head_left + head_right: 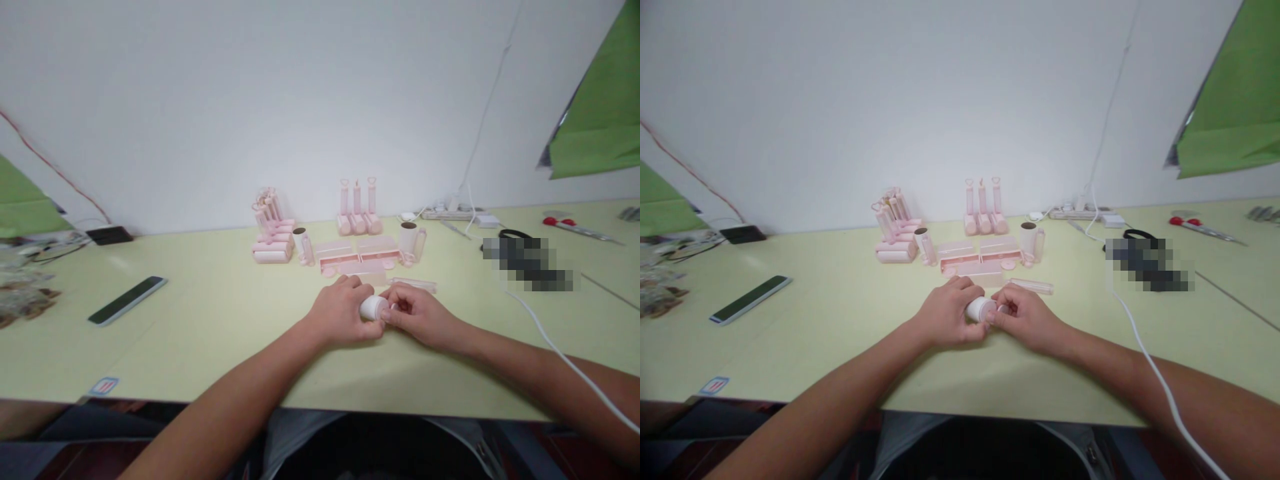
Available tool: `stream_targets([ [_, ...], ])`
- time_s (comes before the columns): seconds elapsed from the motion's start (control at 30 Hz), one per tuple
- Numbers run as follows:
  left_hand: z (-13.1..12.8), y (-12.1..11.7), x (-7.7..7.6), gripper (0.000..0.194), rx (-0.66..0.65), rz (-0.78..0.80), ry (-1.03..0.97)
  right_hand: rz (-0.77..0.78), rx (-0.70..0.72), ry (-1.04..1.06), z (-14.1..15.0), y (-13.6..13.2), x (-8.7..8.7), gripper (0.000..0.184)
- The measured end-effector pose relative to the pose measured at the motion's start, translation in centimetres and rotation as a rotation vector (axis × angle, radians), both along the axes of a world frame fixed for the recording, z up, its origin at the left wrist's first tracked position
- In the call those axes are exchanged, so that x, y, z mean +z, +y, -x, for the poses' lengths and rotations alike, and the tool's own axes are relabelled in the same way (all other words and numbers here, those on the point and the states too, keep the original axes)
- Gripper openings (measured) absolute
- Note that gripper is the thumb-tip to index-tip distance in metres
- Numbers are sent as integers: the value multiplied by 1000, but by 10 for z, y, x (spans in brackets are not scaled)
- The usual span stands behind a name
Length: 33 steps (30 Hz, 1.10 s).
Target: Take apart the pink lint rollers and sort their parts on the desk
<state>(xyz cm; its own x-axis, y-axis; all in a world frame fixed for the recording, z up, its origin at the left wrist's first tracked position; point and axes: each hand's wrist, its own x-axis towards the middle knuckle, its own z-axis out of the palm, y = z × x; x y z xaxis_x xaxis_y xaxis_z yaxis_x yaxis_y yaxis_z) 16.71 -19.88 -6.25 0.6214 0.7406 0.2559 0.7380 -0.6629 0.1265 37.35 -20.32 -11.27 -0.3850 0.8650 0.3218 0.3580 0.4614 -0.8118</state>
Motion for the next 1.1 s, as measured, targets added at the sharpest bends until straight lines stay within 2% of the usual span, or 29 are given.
stream_targets([
  [0.43, -1, -1, 0, 35, 19, -10, 10, 1, -39, 2, 2, -2, 2, 24],
  [0.57, -1, 0, -1, 35, 46, -22, -5, 72, -59, 67, 3, -1, -1, 22],
  [0.7, -1, 0, -3, 37, 76, -32, -40, 153, -47, 167, 2, 1, -4, 30],
  [0.83, -1, 1, -2, 38, 105, -38, -66, 119, 2, 242, 0, 1, -2, 30],
  [1.1, 0, 3, -2, 37, 110, -37, -87, 38, -3, 183, -1, 4, -8, 27],
])
